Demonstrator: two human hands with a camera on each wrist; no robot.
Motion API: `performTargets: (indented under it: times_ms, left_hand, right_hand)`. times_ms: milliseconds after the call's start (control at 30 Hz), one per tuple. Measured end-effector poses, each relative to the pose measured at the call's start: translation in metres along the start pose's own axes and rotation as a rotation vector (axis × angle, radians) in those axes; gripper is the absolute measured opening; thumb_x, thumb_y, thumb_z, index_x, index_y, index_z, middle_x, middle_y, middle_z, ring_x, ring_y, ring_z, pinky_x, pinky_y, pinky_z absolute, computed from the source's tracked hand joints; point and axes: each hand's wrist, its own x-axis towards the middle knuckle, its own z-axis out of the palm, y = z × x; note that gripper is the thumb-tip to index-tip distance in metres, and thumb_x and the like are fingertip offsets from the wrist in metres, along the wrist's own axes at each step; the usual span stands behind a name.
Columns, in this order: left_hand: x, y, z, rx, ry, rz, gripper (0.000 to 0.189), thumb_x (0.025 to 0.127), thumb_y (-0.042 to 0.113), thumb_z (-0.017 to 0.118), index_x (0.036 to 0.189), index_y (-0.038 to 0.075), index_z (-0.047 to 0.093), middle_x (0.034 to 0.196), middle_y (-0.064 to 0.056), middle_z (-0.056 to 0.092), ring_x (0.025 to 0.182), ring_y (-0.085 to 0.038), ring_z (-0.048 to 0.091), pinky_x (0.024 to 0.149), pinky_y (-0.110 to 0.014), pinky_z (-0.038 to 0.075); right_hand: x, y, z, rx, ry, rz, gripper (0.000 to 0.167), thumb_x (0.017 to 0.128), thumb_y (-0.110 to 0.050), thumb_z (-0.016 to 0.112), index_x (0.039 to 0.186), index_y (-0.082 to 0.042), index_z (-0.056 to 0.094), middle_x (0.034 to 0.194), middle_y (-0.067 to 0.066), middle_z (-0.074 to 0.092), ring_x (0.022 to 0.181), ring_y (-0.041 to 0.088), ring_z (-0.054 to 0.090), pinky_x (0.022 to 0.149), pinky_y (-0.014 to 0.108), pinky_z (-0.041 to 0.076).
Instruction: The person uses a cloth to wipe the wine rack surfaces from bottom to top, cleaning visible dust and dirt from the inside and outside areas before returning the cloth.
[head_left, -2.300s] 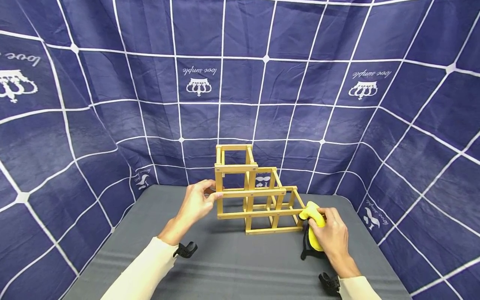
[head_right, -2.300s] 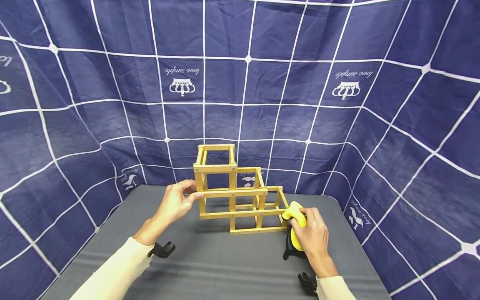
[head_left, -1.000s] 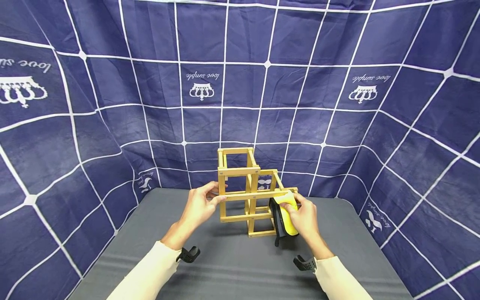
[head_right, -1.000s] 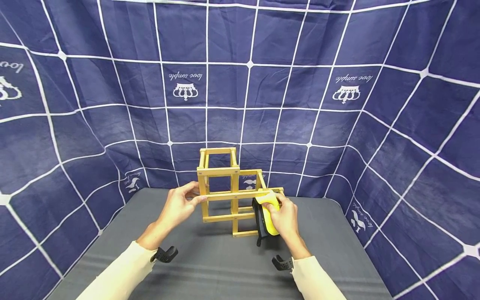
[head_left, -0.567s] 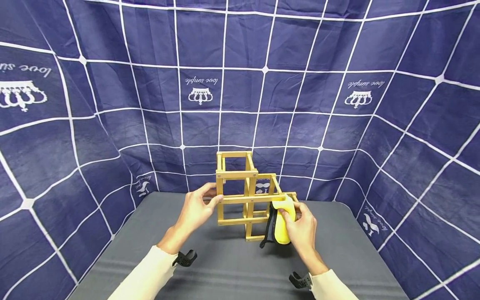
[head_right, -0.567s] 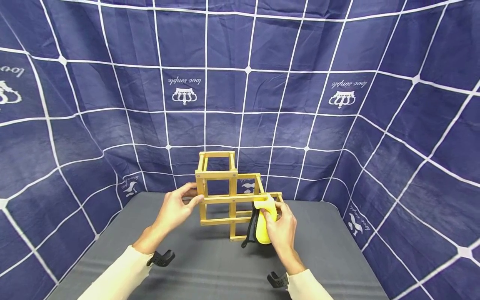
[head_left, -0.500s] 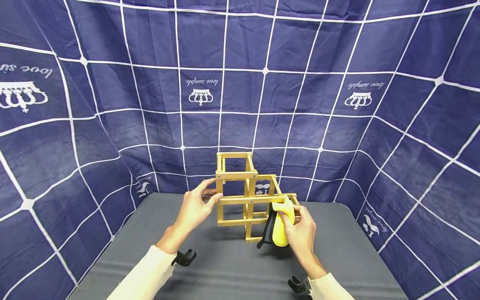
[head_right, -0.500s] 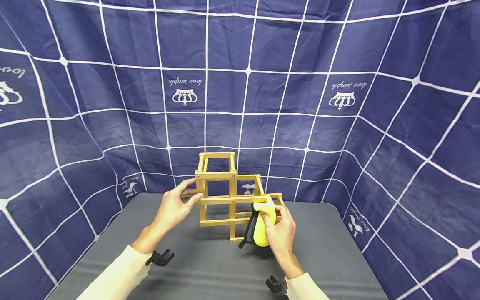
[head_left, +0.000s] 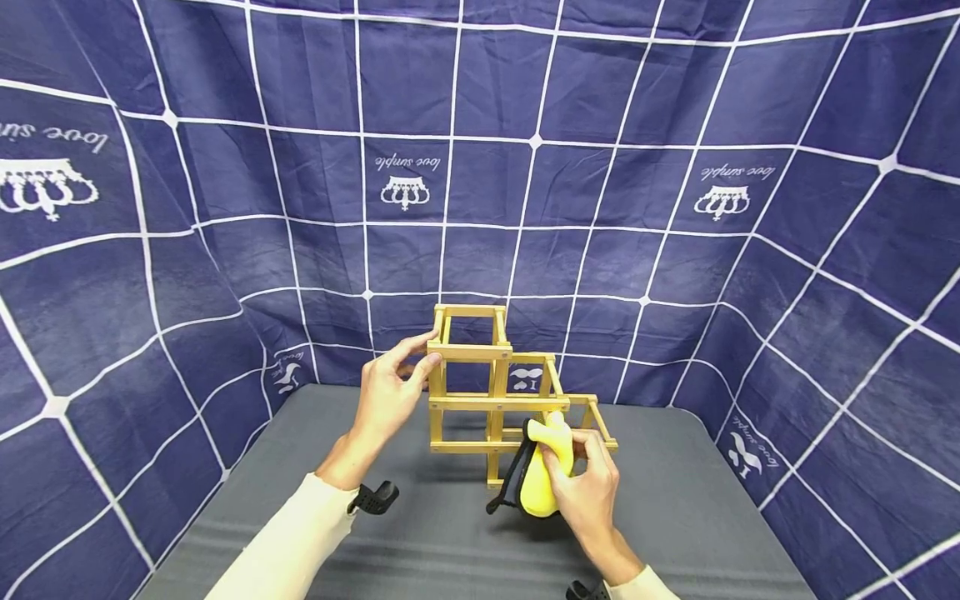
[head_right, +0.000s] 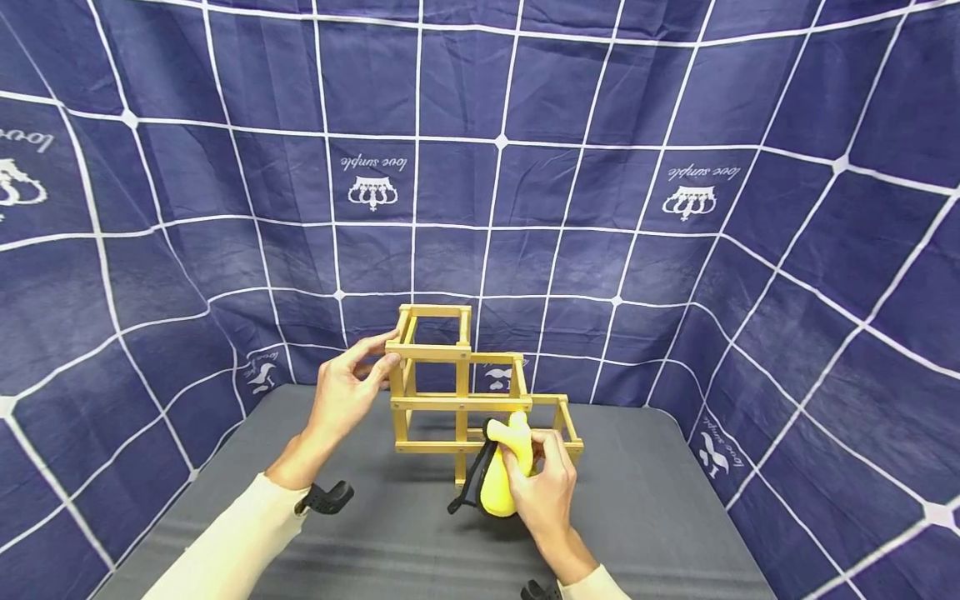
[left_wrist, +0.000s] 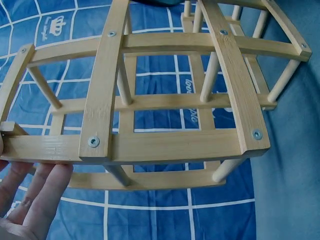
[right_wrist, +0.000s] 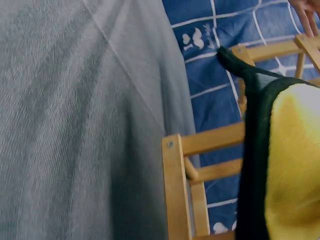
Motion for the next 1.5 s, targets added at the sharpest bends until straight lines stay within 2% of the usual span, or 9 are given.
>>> performTargets:
  times_ms: [233, 367, 533, 733, 800, 1033, 1133, 1267, 1500]
  left_hand:
    - [0.004, 0.002, -0.003, 0.031, 0.016, 0.046, 0.036, 0.104, 0.012, 0.089, 0.14, 0.01, 0.084, 0.121, -0.013, 0.09, 0.087, -0.03, 0.088, 0.079, -0.011, 0.061]
    - [0.006, 0.003, -0.002, 0.027, -0.016, 0.026, 0.035, 0.105, 0.012, 0.088, 0.14, 0.011, 0.084, 0.114, -0.012, 0.091, 0.085, -0.027, 0.087, 0.077, -0.011, 0.059]
    - [0.006, 0.002, -0.001, 0.01, -0.018, 0.005, 0.034, 0.105, 0.012, 0.087, 0.139, 0.01, 0.084, 0.111, -0.011, 0.091, 0.088, -0.028, 0.088, 0.08, -0.009, 0.059]
    - [0.005, 0.005, 0.0, 0.027, -0.011, -0.009, 0.033, 0.105, 0.015, 0.088, 0.138, 0.013, 0.085, 0.112, -0.008, 0.091, 0.086, -0.025, 0.087, 0.077, -0.021, 0.064]
    - [0.004, 0.005, 0.0, 0.036, -0.008, -0.011, 0.032, 0.106, 0.015, 0.088, 0.138, 0.013, 0.085, 0.115, -0.007, 0.091, 0.087, -0.025, 0.088, 0.078, -0.024, 0.066]
    - [0.003, 0.005, 0.002, 0.033, -0.022, -0.012, 0.031, 0.108, 0.017, 0.085, 0.14, 0.015, 0.084, 0.105, -0.007, 0.091, 0.089, -0.027, 0.088, 0.074, -0.006, 0.058]
    - [0.004, 0.006, 0.002, 0.046, -0.02, -0.008, 0.032, 0.108, 0.016, 0.086, 0.14, 0.014, 0.084, 0.107, -0.007, 0.091, 0.088, -0.026, 0.087, 0.076, -0.007, 0.059]
    - [0.005, 0.008, 0.002, 0.073, -0.014, 0.005, 0.032, 0.107, 0.015, 0.087, 0.139, 0.012, 0.084, 0.11, -0.007, 0.091, 0.086, -0.025, 0.086, 0.079, -0.012, 0.061]
    - [0.003, 0.01, 0.004, 0.083, -0.001, 0.011, 0.033, 0.106, 0.014, 0.088, 0.139, 0.013, 0.085, 0.109, -0.006, 0.091, 0.084, -0.024, 0.086, 0.076, -0.013, 0.06]
  right_hand:
    - [0.006, -0.015, 0.022, -0.089, -0.188, 0.046, 0.038, 0.081, -0.015, 0.108, 0.114, -0.015, 0.089, 0.101, 0.0, 0.088, 0.081, 0.017, 0.078, 0.07, 0.028, 0.06]
    - [0.011, -0.022, 0.036, -0.081, -0.197, 0.133, 0.037, 0.081, -0.019, 0.108, 0.114, -0.013, 0.092, 0.096, 0.005, 0.088, 0.077, 0.018, 0.079, 0.066, 0.029, 0.06]
    - [0.013, -0.03, 0.05, -0.015, -0.188, 0.242, 0.033, 0.082, -0.018, 0.107, 0.111, -0.011, 0.093, 0.088, 0.006, 0.084, 0.072, 0.009, 0.067, 0.064, 0.02, 0.053]
    - [0.017, -0.031, 0.059, -0.065, -0.227, 0.263, 0.023, 0.085, -0.019, 0.106, 0.096, -0.011, 0.088, 0.075, 0.004, 0.072, 0.069, 0.01, 0.056, 0.061, 0.026, 0.045]
    - [0.02, -0.031, 0.06, -0.08, -0.266, 0.256, 0.022, 0.086, -0.02, 0.106, 0.092, -0.011, 0.086, 0.074, 0.005, 0.07, 0.069, 0.013, 0.056, 0.062, 0.028, 0.046]
    - [0.03, -0.032, 0.052, -0.183, -0.486, 0.282, 0.025, 0.088, -0.028, 0.104, 0.093, -0.012, 0.086, 0.083, 0.006, 0.08, 0.075, 0.022, 0.07, 0.065, 0.035, 0.054]
    - [0.033, -0.032, 0.05, -0.215, -0.539, 0.3, 0.027, 0.087, -0.032, 0.105, 0.095, -0.013, 0.087, 0.085, 0.005, 0.08, 0.075, 0.021, 0.07, 0.065, 0.036, 0.054]
    - [0.035, -0.031, 0.051, -0.21, -0.524, 0.324, 0.029, 0.085, -0.034, 0.107, 0.094, -0.014, 0.088, 0.083, 0.004, 0.081, 0.075, 0.021, 0.072, 0.064, 0.035, 0.054]
    - [0.036, -0.03, 0.053, -0.093, -0.374, 0.356, 0.027, 0.083, -0.025, 0.109, 0.084, -0.012, 0.085, 0.075, 0.004, 0.078, 0.07, 0.015, 0.064, 0.061, 0.027, 0.049]
